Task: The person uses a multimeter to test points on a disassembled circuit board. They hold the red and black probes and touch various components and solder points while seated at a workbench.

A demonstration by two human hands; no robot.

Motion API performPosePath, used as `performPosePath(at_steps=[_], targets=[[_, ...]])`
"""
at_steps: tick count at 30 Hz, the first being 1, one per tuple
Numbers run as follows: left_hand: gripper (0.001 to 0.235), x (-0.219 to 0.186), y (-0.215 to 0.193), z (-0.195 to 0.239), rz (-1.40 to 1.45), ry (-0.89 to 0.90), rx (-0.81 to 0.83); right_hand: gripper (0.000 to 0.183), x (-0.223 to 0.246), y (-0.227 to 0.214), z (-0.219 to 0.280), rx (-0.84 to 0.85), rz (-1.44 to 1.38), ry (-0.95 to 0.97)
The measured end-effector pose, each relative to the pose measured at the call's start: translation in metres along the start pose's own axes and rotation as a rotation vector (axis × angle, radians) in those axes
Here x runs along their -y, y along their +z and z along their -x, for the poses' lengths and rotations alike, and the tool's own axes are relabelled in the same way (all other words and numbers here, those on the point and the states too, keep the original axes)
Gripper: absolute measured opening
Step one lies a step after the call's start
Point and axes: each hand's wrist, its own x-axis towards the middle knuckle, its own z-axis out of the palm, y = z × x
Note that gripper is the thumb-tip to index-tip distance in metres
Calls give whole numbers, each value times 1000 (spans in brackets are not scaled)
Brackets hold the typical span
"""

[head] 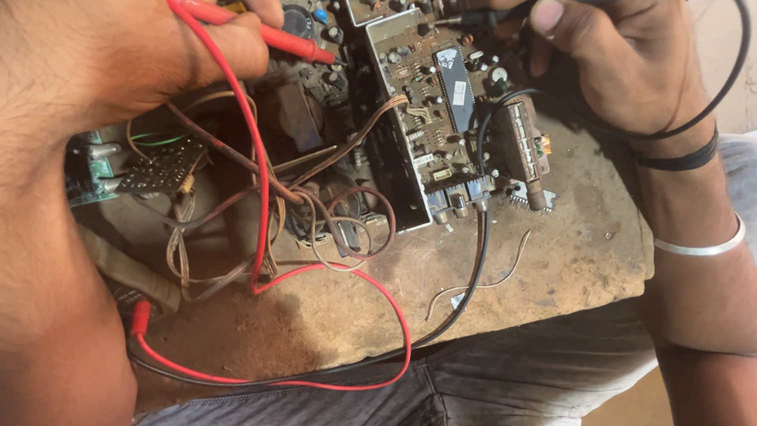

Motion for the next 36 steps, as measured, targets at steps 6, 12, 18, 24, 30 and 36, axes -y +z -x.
performPosePath(at_steps=[6,12,18,24,30,36], targets=[[19,1,1,-4,-23,45,-34,18,-7,-3,4,-5,-21,22],[18,2,-1,-6,-93,0,17,16,-16,-2,-1,-172,-160,-14],[18,-4,-3,-4,-92,-42,42,15,-12,-2,-6,-254,-219,64],[22,-5,-4,-5,-92,-66,49,21,-13,-3,-8,-238,-195,41],[25,36,14,-7,9,-78,36,19,-15,8,-16,-175,-447,-93],[24,96,50,-14,448,9,87,27,-26,0,-14,-174,-255,-61]])
